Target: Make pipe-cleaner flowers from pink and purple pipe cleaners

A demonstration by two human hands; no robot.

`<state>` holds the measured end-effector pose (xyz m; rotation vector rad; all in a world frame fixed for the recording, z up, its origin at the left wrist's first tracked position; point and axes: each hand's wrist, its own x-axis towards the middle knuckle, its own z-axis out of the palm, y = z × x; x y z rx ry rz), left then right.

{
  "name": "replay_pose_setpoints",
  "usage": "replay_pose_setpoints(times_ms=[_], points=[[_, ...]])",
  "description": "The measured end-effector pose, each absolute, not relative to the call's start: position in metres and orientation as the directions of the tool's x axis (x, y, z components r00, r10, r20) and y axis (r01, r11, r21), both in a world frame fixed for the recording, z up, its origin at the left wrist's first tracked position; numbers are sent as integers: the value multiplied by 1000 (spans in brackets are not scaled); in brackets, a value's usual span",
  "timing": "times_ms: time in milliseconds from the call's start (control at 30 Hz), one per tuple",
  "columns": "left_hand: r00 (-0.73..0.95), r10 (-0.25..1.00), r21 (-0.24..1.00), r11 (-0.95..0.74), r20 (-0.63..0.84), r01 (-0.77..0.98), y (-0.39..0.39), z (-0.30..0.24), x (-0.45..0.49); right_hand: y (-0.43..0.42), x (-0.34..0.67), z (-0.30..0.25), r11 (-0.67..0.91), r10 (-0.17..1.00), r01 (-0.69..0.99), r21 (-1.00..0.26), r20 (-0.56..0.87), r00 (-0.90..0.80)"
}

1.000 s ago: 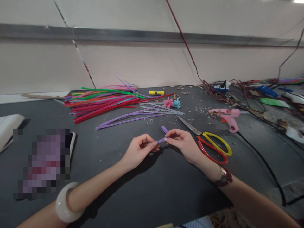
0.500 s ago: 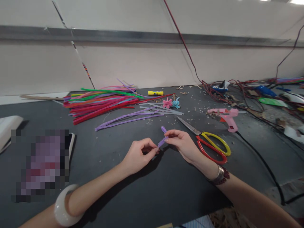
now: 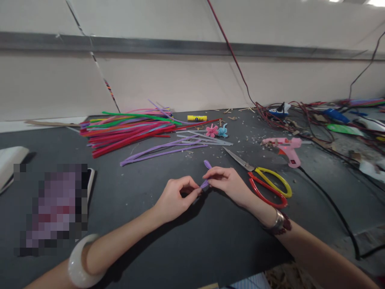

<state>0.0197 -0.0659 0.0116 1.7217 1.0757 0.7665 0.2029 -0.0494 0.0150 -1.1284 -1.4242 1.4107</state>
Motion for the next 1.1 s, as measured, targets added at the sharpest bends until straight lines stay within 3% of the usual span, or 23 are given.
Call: replay_pose_setpoints(times_ms=[100, 233, 400, 567, 700, 967, 1100], points=[[414, 909, 920, -201, 47, 337, -66, 12, 19, -49, 205, 16, 135, 949, 209, -969, 66, -307], [389, 919, 915, -214, 69, 343, -67, 12, 19, -47, 206, 15, 148, 969, 239, -960, 92, -230], [357, 931, 918, -204, 74, 340, -67, 13, 20, -44, 204, 10, -45, 998, -48, -998, -42, -46], [329, 942, 931, -182, 73, 317, -66, 13, 20, -43, 203, 11, -229, 974, -334, -914, -216, -75], [321, 945, 942, -164, 66, 291, -65, 11, 20, -43, 204, 11, -262, 965, -445, -856, -240, -106], [322, 937, 926, -236, 136, 295, -64, 14, 21, -48, 198, 10, -169, 985, -354, -920, -150, -79], [337, 923, 870, -314, 186, 379, -63, 15, 20, -53, 191, 10, -211, 976, -286, -935, -188, -105]])
